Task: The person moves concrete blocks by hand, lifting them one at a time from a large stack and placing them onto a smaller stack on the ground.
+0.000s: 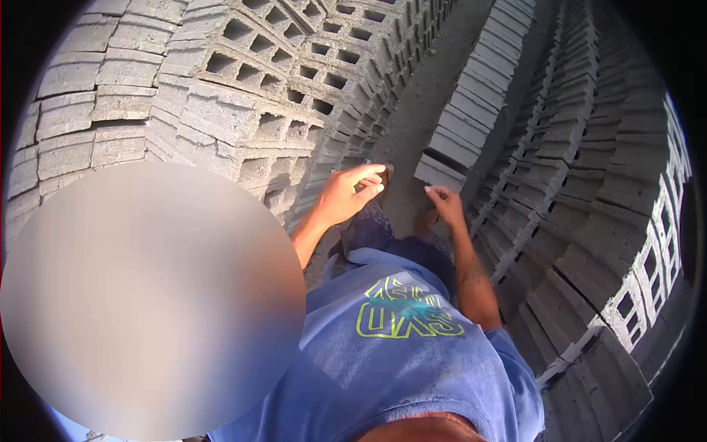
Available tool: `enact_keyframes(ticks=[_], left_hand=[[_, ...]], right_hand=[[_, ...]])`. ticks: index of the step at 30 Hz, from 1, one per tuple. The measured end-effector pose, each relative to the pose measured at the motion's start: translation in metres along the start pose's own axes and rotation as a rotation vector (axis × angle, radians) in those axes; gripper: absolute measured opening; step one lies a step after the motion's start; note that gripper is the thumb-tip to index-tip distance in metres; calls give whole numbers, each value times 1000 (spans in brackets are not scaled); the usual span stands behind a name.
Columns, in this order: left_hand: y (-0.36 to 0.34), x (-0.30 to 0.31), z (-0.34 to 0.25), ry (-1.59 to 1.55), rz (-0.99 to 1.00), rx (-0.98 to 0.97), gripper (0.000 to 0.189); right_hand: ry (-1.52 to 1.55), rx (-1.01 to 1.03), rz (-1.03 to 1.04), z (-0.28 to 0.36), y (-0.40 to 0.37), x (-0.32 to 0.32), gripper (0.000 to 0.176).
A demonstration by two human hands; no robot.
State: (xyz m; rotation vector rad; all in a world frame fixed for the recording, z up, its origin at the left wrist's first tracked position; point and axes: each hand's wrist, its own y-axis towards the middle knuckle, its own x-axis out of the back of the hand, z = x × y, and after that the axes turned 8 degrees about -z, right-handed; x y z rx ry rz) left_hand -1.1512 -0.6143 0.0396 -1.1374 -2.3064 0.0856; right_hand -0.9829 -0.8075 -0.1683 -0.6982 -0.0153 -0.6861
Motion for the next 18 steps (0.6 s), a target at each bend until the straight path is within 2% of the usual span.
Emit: enact_keyframes(ticks=[2,3,4,5,7,8,10,12,14,15,17,18], left_hand=[[-4,73,-36,135,-373,-239,33],[-2,117,-39,222,-573,-296,30],[3,158,-37,228,-793,-298,27],[11,205,-21,222,-895,-240,30],[36,286,18,597,-917,-151,42],[51,315,41,594,-908,-166,42],[76,345,75,898,-699,-63,54],[83,347,80,945,-655,-103,55],[79,334,81,1084,-765,-154,55],[79,333,84,1034,-793,-168,55],[82,339,86,986,-763,-181,55],[83,341,86,937,-752,-182,55]], right_hand=[[58,102,146,63,-19,-29,44],[82,147,217,105,-34,-46,43],[174,218,275,139,-46,-67,44],[247,173,394,153,-44,-94,47],[208,367,367,214,-56,-136,55],[215,423,318,237,-57,-159,61],[243,303,375,271,-54,-194,77],[284,256,372,289,-49,-226,90],[295,252,178,295,-47,-255,80],[295,242,167,301,-50,-261,80],[701,73,300,321,-57,-263,60],[700,77,288,316,-53,-268,60]])
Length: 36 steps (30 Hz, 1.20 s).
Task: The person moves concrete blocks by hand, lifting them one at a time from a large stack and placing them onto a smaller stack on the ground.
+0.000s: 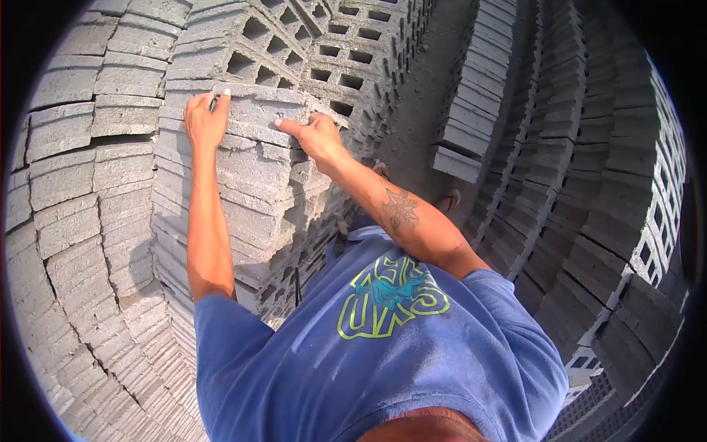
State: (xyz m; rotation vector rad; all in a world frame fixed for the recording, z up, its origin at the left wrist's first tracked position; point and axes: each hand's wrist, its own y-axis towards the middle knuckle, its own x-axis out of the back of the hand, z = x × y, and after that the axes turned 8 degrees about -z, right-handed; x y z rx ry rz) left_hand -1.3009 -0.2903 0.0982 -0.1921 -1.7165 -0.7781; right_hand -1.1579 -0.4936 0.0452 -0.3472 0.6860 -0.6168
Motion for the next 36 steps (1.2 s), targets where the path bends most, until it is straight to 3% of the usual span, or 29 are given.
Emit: enact_keyframes(ticks=[3,4,6,8,10,13,17,18,25,27,30,36], left_hand=[[2,16,-14,-179,109,145,56],[1,19,-21,-261,203,247,57],[-6,20,-36,-311,208,198,63],[-5,33,-65,-391,417,256,69],[-11,25,-82,-546,472,194,72],[-19,39,-140,-930,795,196,68],[-51,43,-187,-993,770,92,70],[-62,42,-190,-1033,762,150,71],[-168,80,-261,-1296,725,416,81],[-200,67,-274,-1328,766,468,85],[-248,26,-286,-1333,844,537,90],[-345,-140,-308,-1145,1002,533,106]], right_hand=[[3,12,-69,-10,0,6,35],[7,21,-77,-6,-8,15,35],[49,27,-16,3,-22,40,33],[92,-18,-1,12,-37,67,36],[116,-10,-1,5,-43,94,41],[381,-46,-31,2,-54,125,44],[344,-2,-194,4,-81,151,43],[319,80,-209,3,-94,155,43],[76,143,-348,35,-213,212,50],[1,207,-408,20,-233,236,52],[-167,108,-476,-12,-252,276,54],[-261,-22,-577,-130,-206,396,61]])
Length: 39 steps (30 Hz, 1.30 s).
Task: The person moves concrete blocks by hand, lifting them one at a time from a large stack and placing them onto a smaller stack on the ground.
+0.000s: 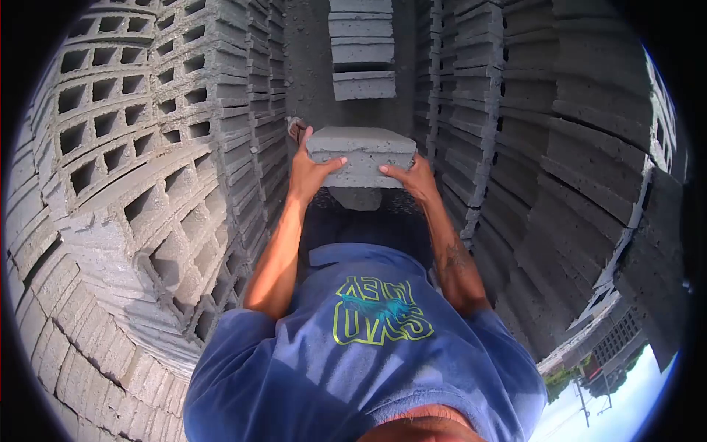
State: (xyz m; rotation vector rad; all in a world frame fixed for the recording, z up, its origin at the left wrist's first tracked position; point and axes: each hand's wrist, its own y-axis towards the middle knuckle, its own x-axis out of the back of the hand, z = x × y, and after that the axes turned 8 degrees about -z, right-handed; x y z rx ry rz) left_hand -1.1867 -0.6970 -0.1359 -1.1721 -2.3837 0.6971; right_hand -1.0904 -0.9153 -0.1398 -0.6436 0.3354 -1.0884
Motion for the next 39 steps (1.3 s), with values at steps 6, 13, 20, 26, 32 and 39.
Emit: enact_keyframes(ticks=[6,13,20,26,32,39], left_hand=[[96,-52,148,104,-43,145,115],[168,-86,238,129,-48,175,119],[199,-87,213,274,-1,237,121],[107,-11,192,843,132,-4,71],[-44,46,-35,522,102,-154,48],[-125,267,-207,605,-970,-653,33]], right_hand=[[-2,-224,-8,-116,105,18,59],[-131,-291,-109,-193,192,16,63],[-129,-293,-110,-188,230,18,96],[-644,13,-297,-142,181,32,103],[-619,65,-37,-44,100,12,62],[-251,182,556,81,-5,-151,39]])
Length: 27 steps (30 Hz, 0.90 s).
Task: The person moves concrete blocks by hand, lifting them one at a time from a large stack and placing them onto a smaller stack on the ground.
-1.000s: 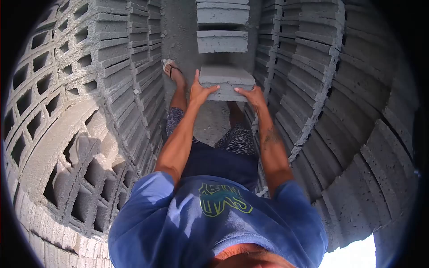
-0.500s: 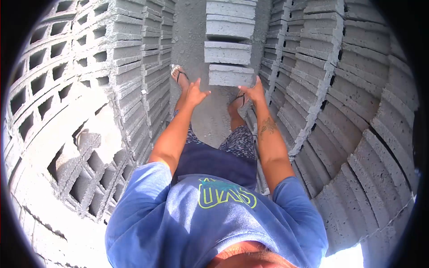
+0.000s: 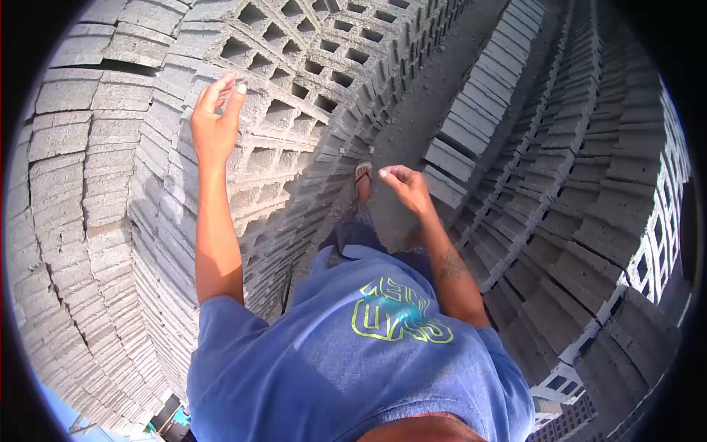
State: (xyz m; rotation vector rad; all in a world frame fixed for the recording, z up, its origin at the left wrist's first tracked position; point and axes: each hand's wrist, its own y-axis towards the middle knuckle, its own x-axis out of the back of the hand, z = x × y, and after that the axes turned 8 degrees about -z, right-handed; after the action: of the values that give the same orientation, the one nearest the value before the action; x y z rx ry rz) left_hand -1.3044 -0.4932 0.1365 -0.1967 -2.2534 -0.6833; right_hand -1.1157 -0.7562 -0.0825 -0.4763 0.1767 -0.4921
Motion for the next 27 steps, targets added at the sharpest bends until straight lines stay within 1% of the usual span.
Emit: enact_keyframes(ticks=[1,2,3,5,6,7,9,10,11,12,13,15,16,17,18,19,20,21,22,23,24,25,27], left_hand=[[28,17,33,150,-31,16,38],[52,29,63,298,-58,31,43],[66,36,90,291,-51,26,43],[89,42,130,421,217,69,53],[89,42,127,437,257,-8,59],[90,43,131,466,265,-16,60],[85,37,127,543,254,-64,60],[81,34,121,601,225,-99,60],[80,32,126,541,206,-87,60],[80,31,134,490,180,-67,61],[79,28,134,474,188,-90,61],[76,27,133,566,139,-141,65],[78,26,131,526,140,-92,72],[81,27,133,523,144,-102,72],[85,28,131,442,151,8,73],[87,26,129,359,158,120,75],[89,29,128,383,187,124,81],[92,31,119,376,190,106,81],[91,33,107,318,239,126,82],[88,33,97,262,291,158,82],[88,31,88,221,345,170,82],[84,25,86,216,350,182,82],[79,12,80,-24,584,253,79]], right_hand=[[27,30,49,28,3,-27,40],[46,119,47,49,8,-56,45],[62,198,47,68,11,-83,49],[61,227,93,115,16,-129,59],[45,213,121,138,19,-146,61],[25,194,138,152,23,-159,64],[45,283,-7,158,40,-179,69],[75,233,-31,157,49,-188,70],[109,186,-43,155,53,-193,72],[51,212,41,176,46,-185,74],[115,236,7,173,51,-198,71],[289,127,-30,166,58,-209,62],[293,128,-39,160,63,-217,62],[333,95,-20,155,68,-225,58],[371,65,-4,156,68,-224,54],[371,69,-15,155,66,-220,54],[390,47,-6,153,62,-219,48],[412,31,0,158,58,-216,42],[507,49,19,159,50,-205,41],[507,49,9,156,43,-189,41],[428,13,43,151,36,-171,41],[344,-26,81,145,28,-156,41],[606,24,92,120,20,-139,41]])
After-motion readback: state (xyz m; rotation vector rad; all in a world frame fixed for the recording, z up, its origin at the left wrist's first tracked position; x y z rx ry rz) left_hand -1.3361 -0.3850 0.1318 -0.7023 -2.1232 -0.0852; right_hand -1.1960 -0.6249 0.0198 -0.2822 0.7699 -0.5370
